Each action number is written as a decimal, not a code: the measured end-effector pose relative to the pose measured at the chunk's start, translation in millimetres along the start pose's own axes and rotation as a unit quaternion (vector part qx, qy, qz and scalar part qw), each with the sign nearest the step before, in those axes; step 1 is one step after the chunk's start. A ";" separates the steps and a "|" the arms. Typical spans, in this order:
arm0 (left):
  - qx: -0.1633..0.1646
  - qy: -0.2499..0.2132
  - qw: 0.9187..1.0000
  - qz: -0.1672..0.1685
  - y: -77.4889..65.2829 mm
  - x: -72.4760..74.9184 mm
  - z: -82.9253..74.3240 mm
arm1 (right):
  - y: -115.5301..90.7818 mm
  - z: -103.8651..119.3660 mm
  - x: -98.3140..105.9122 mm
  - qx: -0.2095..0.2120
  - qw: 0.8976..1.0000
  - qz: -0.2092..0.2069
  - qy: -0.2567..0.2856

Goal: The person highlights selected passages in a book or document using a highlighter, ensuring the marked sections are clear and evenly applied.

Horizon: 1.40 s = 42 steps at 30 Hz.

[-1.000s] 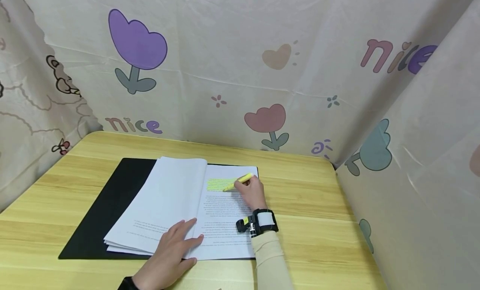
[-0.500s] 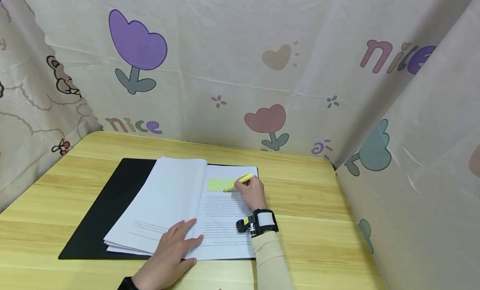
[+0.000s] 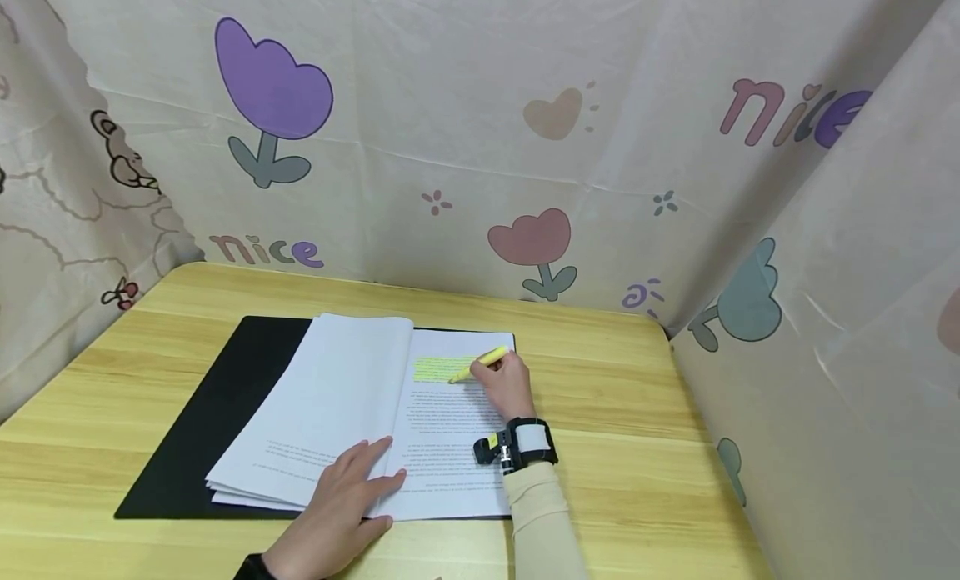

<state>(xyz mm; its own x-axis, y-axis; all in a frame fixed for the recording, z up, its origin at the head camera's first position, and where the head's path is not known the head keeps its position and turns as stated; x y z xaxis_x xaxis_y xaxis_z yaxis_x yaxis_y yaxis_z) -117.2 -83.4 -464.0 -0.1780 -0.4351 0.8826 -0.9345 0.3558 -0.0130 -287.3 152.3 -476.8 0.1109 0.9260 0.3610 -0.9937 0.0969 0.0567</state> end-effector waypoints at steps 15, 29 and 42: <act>-0.006 0.000 1.000 -0.014 0.1 -1.3 1.1 | 0.5 1.2 1.2 -0.009 1.000 0.000 0.001; 0.000 -0.003 1.000 -0.008 -0.1 -2.2 0.8 | -1.0 -0.4 0.7 -0.013 1.000 -0.006 -0.009; 0.006 0.001 1.000 0.003 0.9 -2.0 1.1 | -1.2 -0.3 1.2 -0.017 1.000 -0.003 -0.003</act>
<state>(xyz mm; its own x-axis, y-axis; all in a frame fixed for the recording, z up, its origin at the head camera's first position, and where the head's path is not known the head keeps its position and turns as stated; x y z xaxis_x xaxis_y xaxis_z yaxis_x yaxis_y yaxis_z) -118.0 -83.2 -466.4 -0.1835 -0.4309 0.8836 -0.9367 0.3493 -0.0242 -286.0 153.5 -476.7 0.1174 0.9227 0.3672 -0.9930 0.1151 0.0282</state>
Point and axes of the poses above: each hand's wrist, its own y-axis towards the middle knuckle, its own x-axis out of the back of the hand, z = x × y, the point moved 2 cm from there along y, towards the middle knuckle, and after that the axes turned 4 degrees about y, right-handed, at the moved point
